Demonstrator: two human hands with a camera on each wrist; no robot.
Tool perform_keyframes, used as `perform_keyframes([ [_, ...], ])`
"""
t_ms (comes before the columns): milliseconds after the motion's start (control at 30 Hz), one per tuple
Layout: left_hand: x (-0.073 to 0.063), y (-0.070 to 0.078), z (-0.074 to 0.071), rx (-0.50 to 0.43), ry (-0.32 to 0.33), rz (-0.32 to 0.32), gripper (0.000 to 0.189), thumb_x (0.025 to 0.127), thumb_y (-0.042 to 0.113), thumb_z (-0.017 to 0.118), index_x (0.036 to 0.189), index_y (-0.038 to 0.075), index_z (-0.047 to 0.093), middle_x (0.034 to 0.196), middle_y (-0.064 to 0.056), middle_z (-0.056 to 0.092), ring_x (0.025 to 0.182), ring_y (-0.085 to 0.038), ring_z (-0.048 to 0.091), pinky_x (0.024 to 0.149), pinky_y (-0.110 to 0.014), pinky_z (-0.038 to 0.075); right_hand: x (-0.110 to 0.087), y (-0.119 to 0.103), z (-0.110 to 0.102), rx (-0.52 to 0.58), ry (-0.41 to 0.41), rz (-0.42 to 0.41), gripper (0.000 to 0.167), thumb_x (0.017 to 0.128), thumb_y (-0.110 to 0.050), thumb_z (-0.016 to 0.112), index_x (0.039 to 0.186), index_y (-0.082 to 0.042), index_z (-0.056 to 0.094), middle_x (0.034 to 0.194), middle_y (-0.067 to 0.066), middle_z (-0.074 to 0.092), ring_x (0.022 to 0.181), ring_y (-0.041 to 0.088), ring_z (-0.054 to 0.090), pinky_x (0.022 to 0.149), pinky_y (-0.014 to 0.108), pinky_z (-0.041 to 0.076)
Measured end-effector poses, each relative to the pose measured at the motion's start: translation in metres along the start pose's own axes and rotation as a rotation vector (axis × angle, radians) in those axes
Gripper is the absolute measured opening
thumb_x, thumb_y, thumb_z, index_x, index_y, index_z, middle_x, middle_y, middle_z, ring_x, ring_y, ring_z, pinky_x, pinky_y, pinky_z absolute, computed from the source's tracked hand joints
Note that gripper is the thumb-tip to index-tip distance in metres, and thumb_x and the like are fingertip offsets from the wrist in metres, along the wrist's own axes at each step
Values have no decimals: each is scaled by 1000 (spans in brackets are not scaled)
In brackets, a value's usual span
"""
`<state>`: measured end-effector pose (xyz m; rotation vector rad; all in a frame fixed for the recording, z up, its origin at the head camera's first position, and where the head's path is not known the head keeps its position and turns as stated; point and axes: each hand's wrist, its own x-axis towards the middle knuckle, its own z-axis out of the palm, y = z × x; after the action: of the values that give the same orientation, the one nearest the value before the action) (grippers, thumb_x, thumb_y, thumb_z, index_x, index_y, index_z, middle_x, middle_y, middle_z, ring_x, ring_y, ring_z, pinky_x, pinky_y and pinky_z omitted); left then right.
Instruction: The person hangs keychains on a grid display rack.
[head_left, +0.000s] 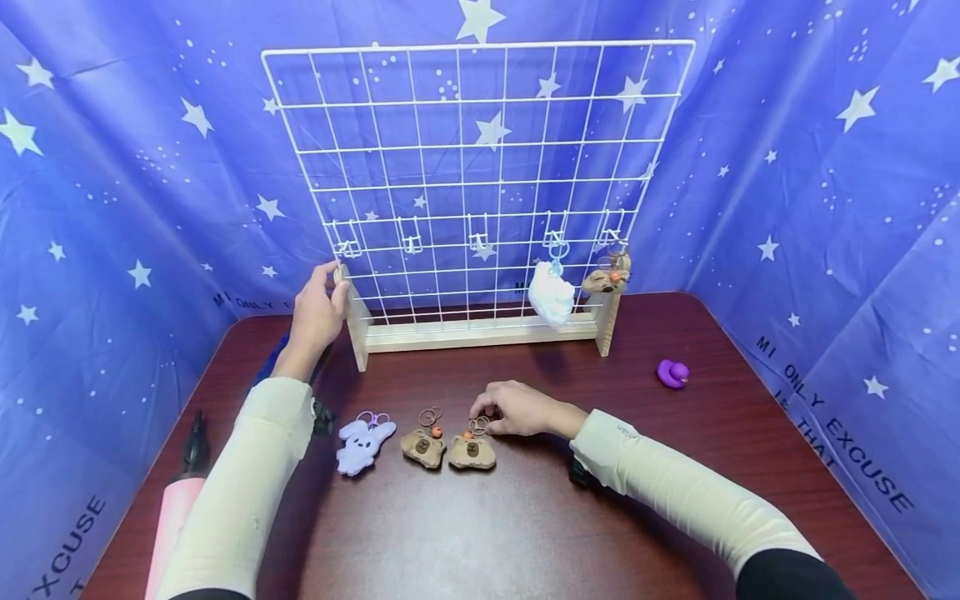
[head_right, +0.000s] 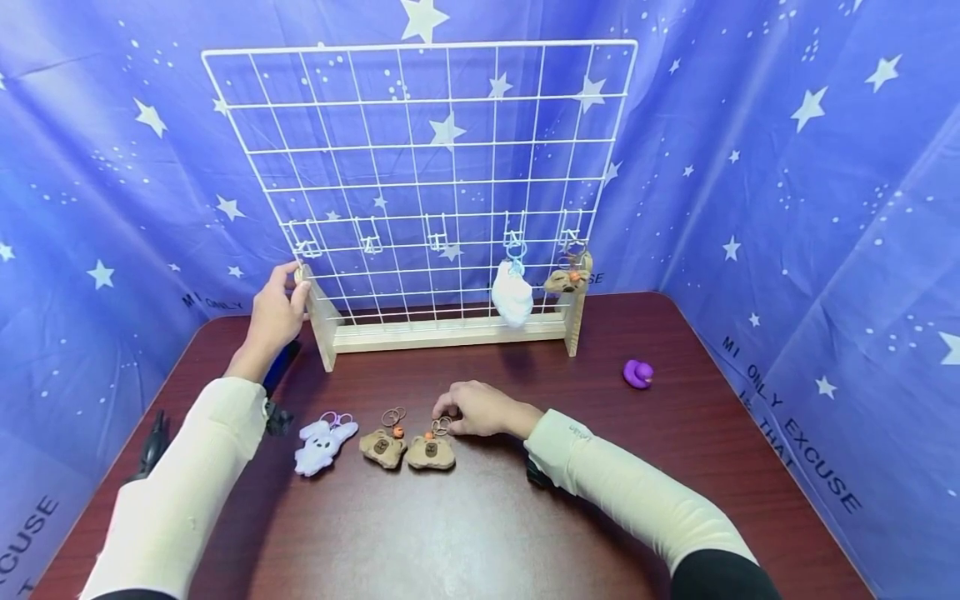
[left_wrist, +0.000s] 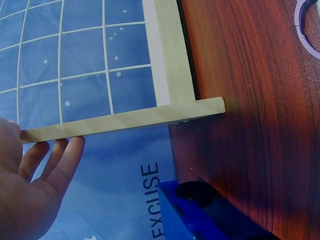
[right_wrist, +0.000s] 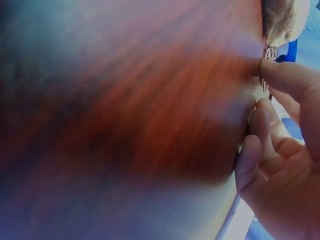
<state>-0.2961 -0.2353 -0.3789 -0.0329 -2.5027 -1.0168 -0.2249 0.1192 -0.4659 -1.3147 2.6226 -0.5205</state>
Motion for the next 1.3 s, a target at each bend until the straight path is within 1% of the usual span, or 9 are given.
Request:
perform_keyframes([
  [200, -1, -1, 0, 6, -3, -7, 46, 107, 26, 50, 150, 9, 45, 120, -25, 65, 106, -41, 64, 99, -56, 49, -1, -1, 1, -1, 20, 20, 21, 84, -19, 79, 100, -20, 66, 90, -7, 59, 82, 6, 55, 75, 23, 47],
  [300, -1, -1, 0, 3, 2, -7, 46, 107, 26, 51, 149, 9, 46, 120, -25, 66, 107, -42, 64, 101, -55, 49, -1, 0, 0, 6, 36, 22, 21, 83, -17, 79, 93, -18, 61, 89, -8, 59, 81, 6, 54, 75, 23, 47],
  [467, 0, 0, 0, -2, 6, 0, 46, 107, 25, 51, 149, 9, 46, 120, -25, 66, 108, -41, 64, 101, -55, 49, -2, 1, -2, 58, 44, 25, 19, 84, -12, 76, 88, -17, 58, 81, -8, 63, 72, 4, 56, 68, 17, 46],
  [600, 1, 1, 0, -6, 5, 3, 46, 107, 25, 51, 149, 8, 46, 120, -25, 66, 108, -41, 64, 100, -55, 50, -3, 1, -3, 105, 26, 30, 15, 85, -10, 74, 90, -17, 61, 78, -9, 64, 67, -1, 54, 64, 15, 45],
  [733, 0, 0, 0, -7, 5, 2, 46, 107, 25, 51, 149, 8, 46, 120, -25, 66, 107, -41, 65, 98, -55, 51, -5, 2, -5, 148, 16, 21, 14, 87, -9, 74, 93, -17, 64, 79, -10, 65, 66, -5, 52, 64, 15, 47],
  [933, 0, -1, 1, -5, 1, -2, 46, 107, 26, 51, 149, 9, 46, 120, -24, 66, 106, -40, 65, 98, -55, 51, -8, 2, -8, 218, 24, 29, 14, 88, -13, 78, 97, -16, 68, 79, -10, 68, 70, -5, 56, 68, 16, 51],
  [1100, 0, -2, 2, -6, 6, 2, 46, 107, 26, 51, 149, 9, 46, 120, -25, 66, 107, -41, 64, 98, -55, 51, -10, 0, -13, 290, 45, 50, 16, 87, -16, 80, 99, -17, 70, 78, -11, 69, 69, -3, 58, 69, 18, 53],
  [1200, 0, -2, 2, -7, 5, -1, 46, 107, 26, 51, 149, 9, 47, 121, -25, 66, 108, -41, 64, 98, -55, 50, -11, 0, -15, 342, 49, 59, 17, 87, -16, 81, 101, -16, 71, 79, -9, 70, 67, -2, 60, 69, 20, 55],
  [1300, 0, -2, 2, -9, 4, -2, 46, 107, 26, 51, 149, 9, 46, 121, -25, 66, 108, -41, 64, 99, -55, 50, -11, 1, -17, 383, 46, 65, 19, 87, -14, 80, 104, -14, 72, 81, -7, 72, 69, -2, 62, 71, 22, 56],
])
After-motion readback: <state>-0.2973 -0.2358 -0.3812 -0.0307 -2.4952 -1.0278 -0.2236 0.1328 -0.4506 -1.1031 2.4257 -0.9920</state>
